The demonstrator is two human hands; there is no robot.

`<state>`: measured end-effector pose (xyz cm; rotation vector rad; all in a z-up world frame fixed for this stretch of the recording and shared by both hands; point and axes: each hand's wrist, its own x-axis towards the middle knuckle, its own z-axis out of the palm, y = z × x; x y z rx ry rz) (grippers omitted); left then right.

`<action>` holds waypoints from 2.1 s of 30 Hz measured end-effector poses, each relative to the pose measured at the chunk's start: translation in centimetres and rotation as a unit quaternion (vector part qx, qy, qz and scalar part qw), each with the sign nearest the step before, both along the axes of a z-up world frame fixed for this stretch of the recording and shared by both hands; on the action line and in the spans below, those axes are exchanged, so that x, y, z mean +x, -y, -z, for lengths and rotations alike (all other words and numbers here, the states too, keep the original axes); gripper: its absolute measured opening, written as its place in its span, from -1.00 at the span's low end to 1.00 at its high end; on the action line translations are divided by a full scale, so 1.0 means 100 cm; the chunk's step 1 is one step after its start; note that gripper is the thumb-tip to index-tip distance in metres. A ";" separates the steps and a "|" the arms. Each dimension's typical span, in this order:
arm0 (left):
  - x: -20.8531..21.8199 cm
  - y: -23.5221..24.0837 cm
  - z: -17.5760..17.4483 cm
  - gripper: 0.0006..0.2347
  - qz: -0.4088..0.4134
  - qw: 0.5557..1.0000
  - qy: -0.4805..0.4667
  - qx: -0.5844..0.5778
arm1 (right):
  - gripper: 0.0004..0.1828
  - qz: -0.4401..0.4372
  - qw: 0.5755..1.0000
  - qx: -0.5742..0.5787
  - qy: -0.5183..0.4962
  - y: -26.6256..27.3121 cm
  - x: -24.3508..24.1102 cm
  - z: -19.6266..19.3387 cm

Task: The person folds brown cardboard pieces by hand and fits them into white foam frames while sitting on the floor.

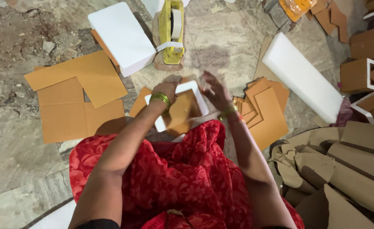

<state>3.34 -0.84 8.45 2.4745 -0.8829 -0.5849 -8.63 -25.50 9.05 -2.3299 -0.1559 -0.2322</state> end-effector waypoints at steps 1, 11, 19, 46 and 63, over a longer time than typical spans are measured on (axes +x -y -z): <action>-0.003 0.003 -0.002 -0.76 -0.005 1.000 0.030 0.005 | -0.35 -0.001 1.000 -0.020 0.017 0.008 0.012 0.008; -0.002 0.012 0.050 -0.83 0.069 0.994 0.082 -0.009 | -0.56 0.202 0.856 0.352 -0.320 -0.009 0.063 0.154; 0.011 0.011 0.060 -0.82 0.080 0.992 0.094 -0.008 | -0.51 0.109 0.914 0.327 -0.213 -0.033 0.061 0.111; 0.017 -0.035 0.068 -0.61 -0.039 0.958 -0.014 -0.283 | -0.52 0.215 0.959 -0.017 -0.183 -0.050 0.031 0.054; 0.009 -0.006 0.072 -0.66 -0.054 0.933 0.033 -0.353 | -0.55 0.305 0.898 0.184 -0.257 -0.015 0.209 0.064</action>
